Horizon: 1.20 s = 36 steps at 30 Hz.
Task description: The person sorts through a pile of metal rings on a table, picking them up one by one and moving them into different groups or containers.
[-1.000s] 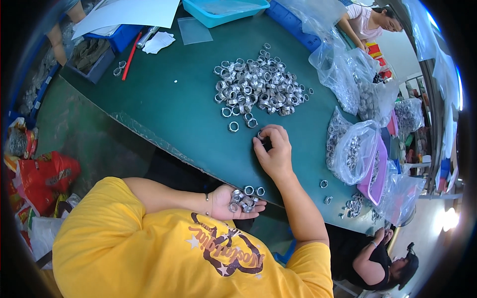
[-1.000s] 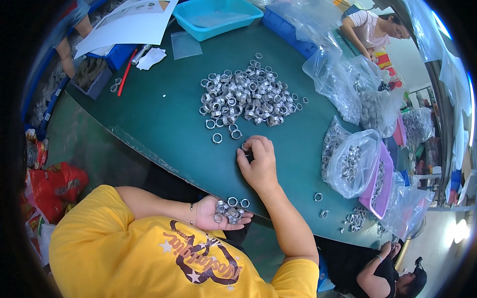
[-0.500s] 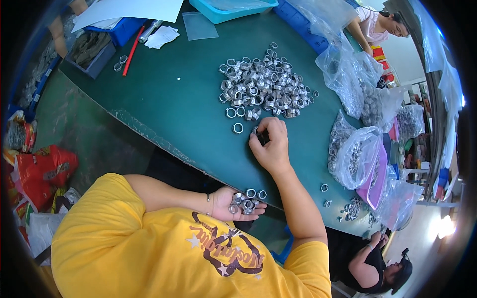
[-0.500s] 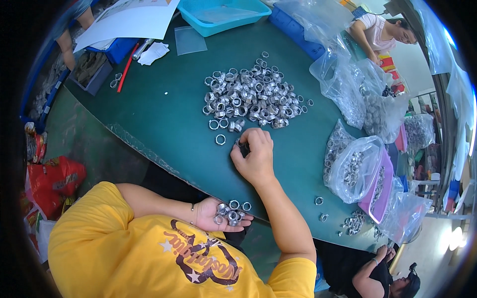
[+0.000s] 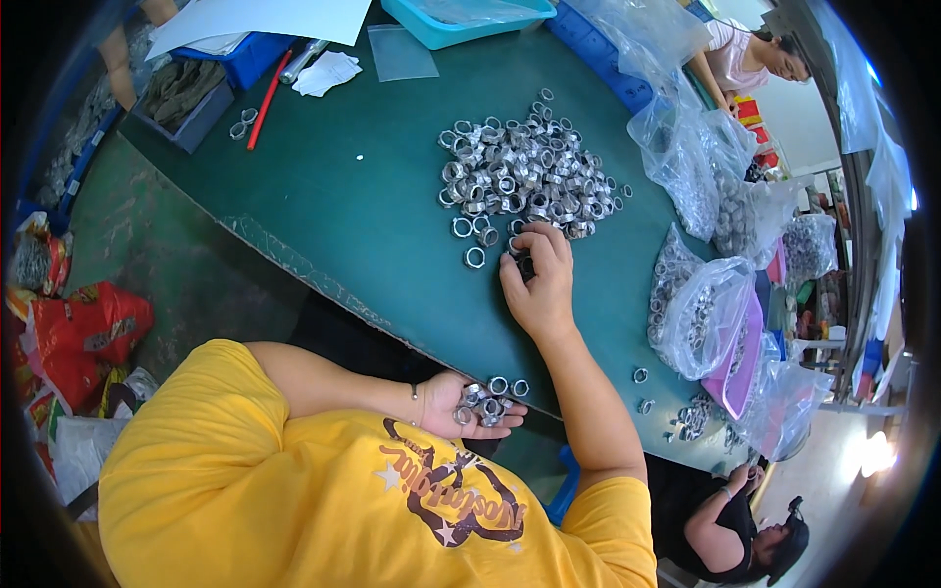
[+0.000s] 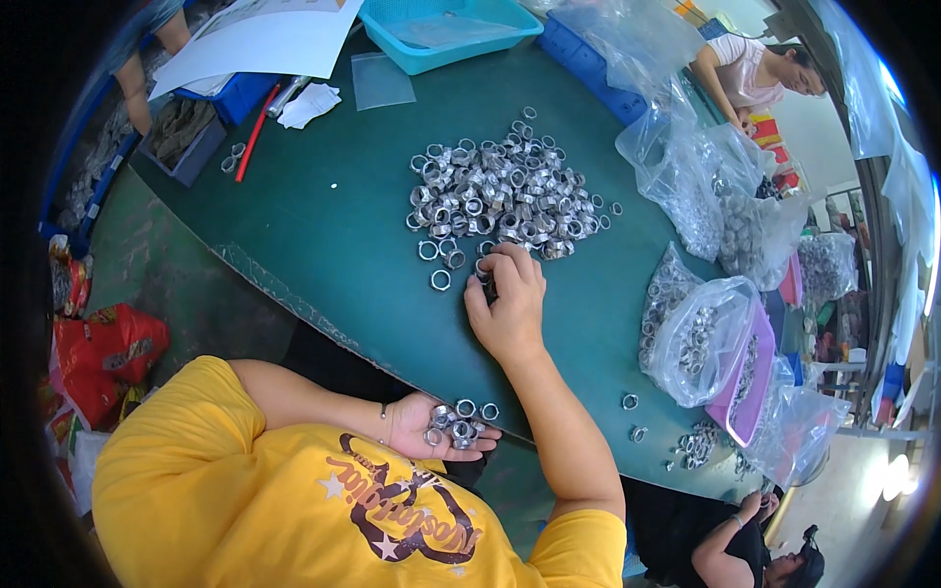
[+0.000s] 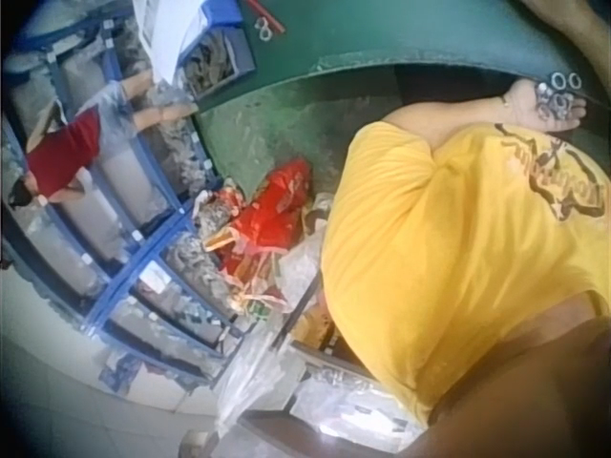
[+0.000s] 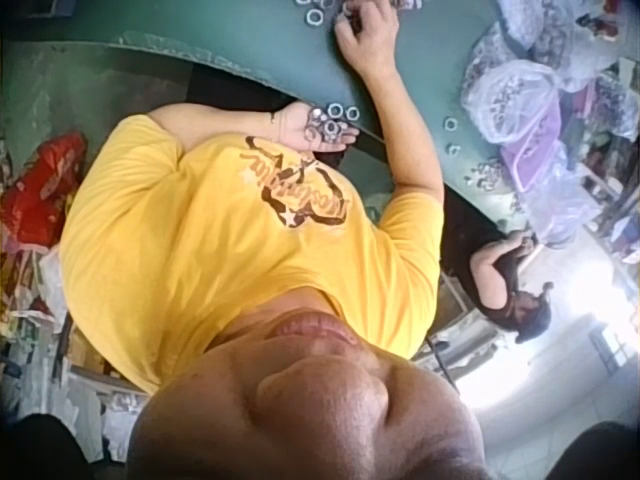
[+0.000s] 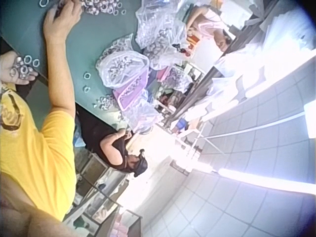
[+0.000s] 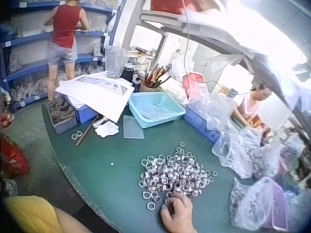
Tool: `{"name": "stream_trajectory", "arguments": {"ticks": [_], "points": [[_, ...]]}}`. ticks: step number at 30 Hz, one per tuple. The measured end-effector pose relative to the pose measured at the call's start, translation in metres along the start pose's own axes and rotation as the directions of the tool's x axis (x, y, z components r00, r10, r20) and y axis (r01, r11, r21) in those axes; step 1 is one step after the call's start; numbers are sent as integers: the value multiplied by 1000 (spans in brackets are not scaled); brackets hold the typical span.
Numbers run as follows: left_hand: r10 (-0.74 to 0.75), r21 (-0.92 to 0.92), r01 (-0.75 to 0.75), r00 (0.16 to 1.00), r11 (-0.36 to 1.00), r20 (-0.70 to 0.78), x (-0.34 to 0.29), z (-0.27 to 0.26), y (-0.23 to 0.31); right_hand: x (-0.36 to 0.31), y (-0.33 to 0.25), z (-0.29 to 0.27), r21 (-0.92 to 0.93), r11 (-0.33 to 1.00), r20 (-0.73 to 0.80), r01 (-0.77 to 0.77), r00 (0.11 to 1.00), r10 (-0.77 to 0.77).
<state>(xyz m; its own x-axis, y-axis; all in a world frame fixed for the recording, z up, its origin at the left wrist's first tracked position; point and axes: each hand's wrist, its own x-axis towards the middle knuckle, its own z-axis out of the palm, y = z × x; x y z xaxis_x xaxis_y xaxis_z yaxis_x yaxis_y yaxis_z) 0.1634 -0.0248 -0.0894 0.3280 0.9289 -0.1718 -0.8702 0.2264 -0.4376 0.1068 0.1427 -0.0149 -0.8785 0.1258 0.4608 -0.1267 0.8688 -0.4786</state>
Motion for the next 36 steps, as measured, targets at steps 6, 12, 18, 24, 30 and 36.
{"name": "stream_trajectory", "arguments": {"ticks": [6, 12, 18, 24, 30, 36], "points": [[11, 20, -11, 1000, 1000, 3, 1, -2, 0, -2, -1, -5, 86, 995, 84, -51, 995, 44], [24, 47, -22, 999, 999, -24, 1, 1, -1, 6, -21, 7, -23, 995, 10, 93, 996, -93], [29, 52, -27, 998, 998, -47, 0, 2, -1, 8, -22, 0, -17, 999, 156, 29, 987, -26], [55, 63, -48, 991, 997, -122, 1, 8, -3, 16, -25, 0, -76, 976, 225, 202, 958, -181], [45, 55, -42, 998, 998, -47, 0, 0, 0, 0, -3, -27, 134, 965, 335, 225, 906, -258], [91, 71, -88, 995, 994, -45, -1, 7, -4, -30, -7, -52, 141, 976, 316, 167, 926, -205]]}}
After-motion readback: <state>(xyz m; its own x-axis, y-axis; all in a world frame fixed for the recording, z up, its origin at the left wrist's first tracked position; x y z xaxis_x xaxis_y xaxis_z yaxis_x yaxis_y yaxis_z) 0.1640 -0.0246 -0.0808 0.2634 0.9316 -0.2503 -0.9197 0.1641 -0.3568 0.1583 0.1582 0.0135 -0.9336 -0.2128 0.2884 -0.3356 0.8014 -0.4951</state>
